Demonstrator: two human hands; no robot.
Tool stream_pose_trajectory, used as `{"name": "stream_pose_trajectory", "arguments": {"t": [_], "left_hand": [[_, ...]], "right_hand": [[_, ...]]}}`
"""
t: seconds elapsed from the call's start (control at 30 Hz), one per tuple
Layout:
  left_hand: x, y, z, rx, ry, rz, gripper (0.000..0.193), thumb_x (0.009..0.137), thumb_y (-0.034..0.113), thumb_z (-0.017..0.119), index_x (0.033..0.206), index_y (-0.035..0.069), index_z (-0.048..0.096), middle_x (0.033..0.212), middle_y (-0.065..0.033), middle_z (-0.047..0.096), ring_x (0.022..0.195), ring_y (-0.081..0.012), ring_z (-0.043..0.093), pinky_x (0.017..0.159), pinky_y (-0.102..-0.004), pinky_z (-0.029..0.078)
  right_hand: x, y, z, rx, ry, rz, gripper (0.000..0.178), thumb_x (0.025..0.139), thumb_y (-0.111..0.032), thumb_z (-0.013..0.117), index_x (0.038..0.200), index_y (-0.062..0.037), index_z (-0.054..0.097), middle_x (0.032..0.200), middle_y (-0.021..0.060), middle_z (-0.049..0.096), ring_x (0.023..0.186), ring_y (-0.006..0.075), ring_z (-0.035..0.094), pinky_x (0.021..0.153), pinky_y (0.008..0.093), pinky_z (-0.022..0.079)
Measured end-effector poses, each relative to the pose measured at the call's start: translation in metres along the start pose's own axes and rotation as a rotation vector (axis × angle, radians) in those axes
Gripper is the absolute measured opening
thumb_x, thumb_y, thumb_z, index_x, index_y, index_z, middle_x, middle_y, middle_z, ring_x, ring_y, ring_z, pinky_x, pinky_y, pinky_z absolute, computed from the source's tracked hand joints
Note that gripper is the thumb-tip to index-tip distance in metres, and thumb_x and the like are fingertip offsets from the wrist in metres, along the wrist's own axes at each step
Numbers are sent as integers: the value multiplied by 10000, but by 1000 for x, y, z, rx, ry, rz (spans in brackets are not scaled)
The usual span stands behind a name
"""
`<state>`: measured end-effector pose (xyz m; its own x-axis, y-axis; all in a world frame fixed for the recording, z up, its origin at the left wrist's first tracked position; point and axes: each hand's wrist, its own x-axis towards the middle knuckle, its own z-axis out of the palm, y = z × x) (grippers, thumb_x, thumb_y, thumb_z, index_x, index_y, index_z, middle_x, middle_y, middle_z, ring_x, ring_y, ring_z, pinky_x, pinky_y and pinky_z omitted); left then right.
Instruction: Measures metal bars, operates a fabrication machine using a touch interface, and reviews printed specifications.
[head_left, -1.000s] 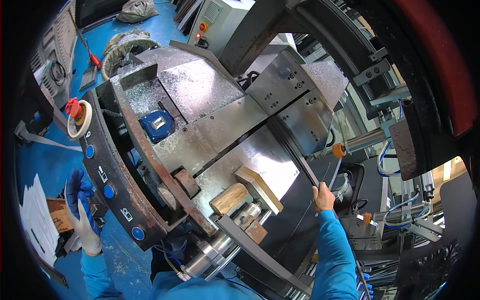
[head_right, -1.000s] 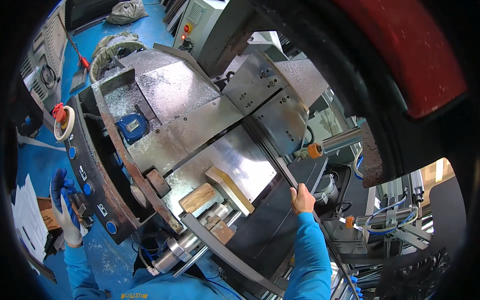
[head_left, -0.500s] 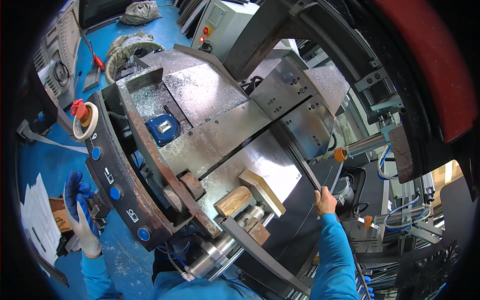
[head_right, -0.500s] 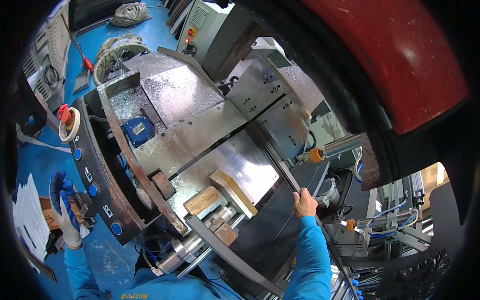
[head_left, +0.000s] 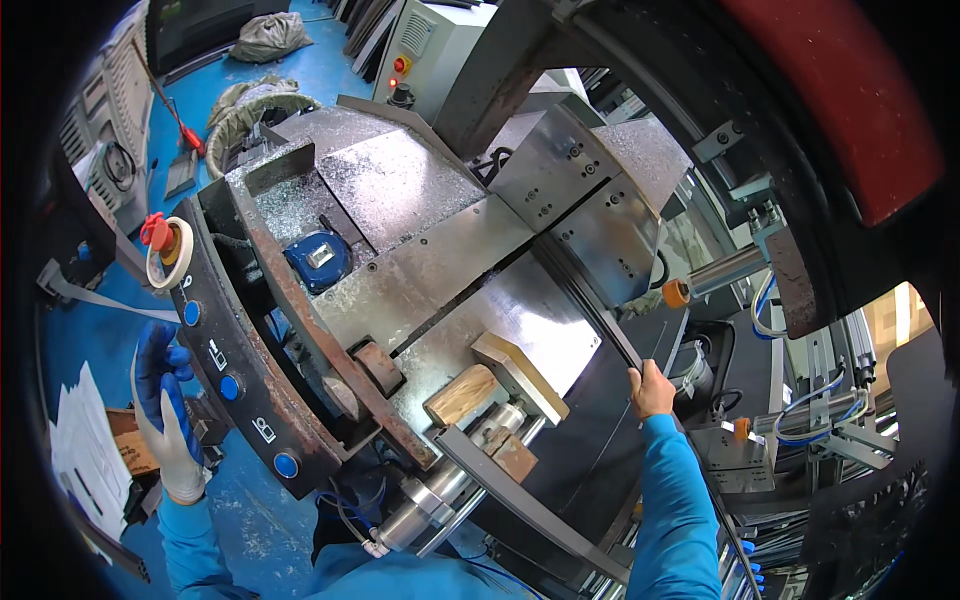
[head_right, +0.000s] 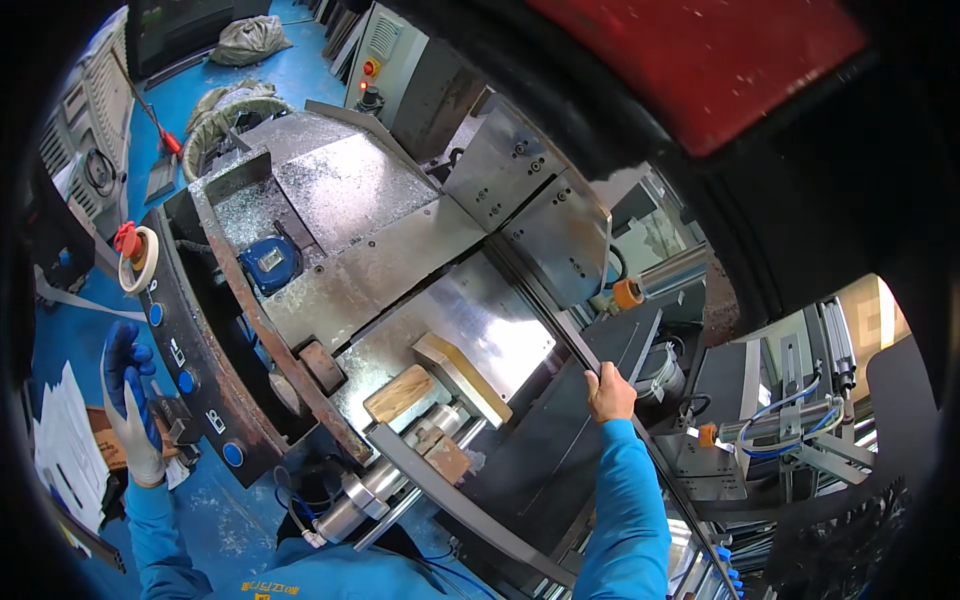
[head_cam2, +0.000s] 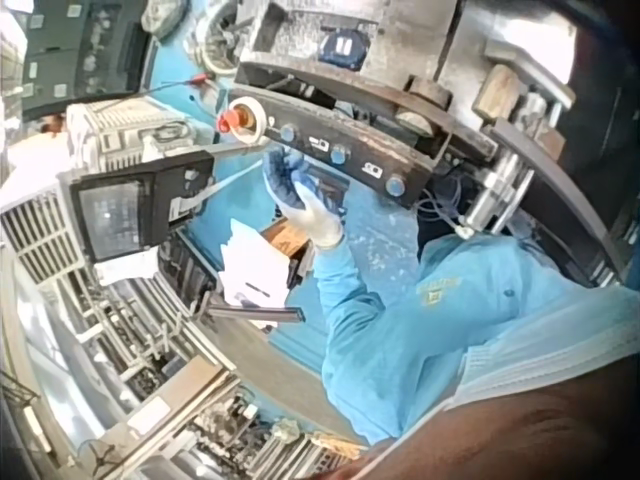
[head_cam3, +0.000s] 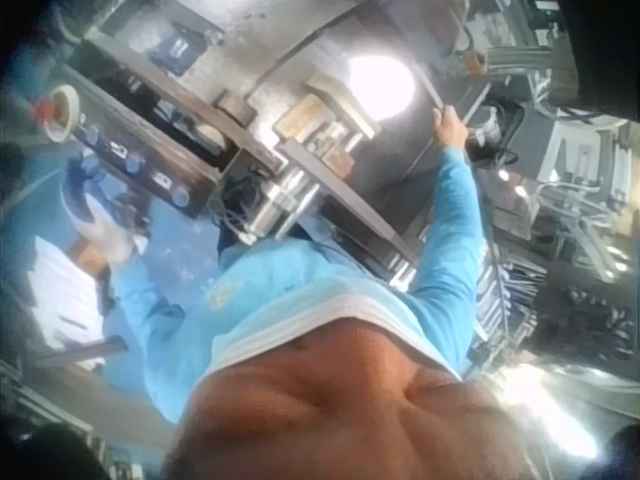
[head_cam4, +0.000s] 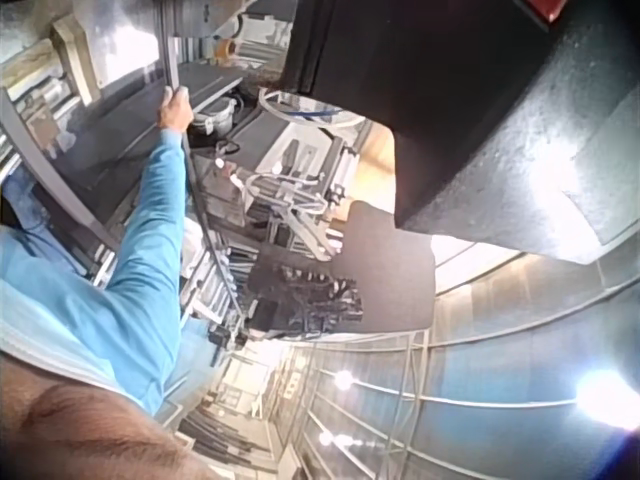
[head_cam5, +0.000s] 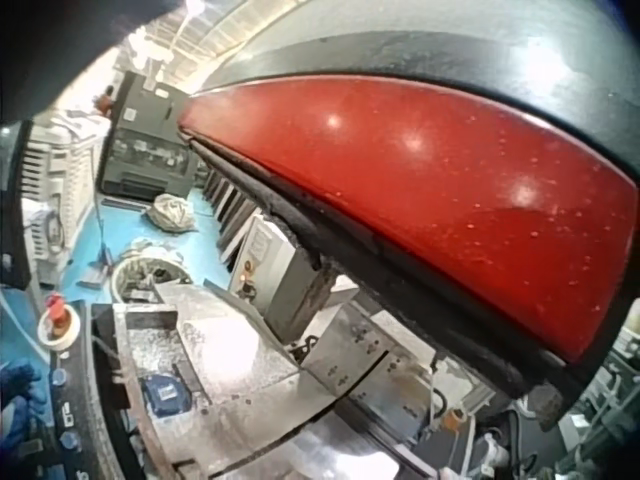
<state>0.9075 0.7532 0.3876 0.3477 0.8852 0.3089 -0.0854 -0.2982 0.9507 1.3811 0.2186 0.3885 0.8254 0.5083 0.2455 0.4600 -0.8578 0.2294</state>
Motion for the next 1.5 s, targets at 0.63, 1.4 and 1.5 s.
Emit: {"name": "stream_pose_trajectory", "arguments": {"t": [0.63,1.4,1.5], "left_hand": [[-29,166,228,185,-1121,1072,473,820,360,712,1179,62,631,1076,-139,649,933,-305,640,867,-416,499],[-177,90,587,728,-980,1479,148,843,145,601,775,119,729,781,-90,734,702,-245,708,579,-393,537],[-176,94,585,784,-1012,1425,158,846,137,597,774,112,737,785,-95,735,698,-249,707,581,-397,542]], "right_hand": [[-3,4,-5,88,-3,58,357,955,-431,565,947,-78,516,885,138,676,735,413,642,658,483,494],[-18,27,-7,181,428,-206,253,800,-204,685,975,-81,551,975,102,614,857,290,633,691,390,529],[-56,55,-40,2,348,-182,261,821,-196,692,1034,-94,582,1010,87,576,855,251,587,721,344,513]]}}
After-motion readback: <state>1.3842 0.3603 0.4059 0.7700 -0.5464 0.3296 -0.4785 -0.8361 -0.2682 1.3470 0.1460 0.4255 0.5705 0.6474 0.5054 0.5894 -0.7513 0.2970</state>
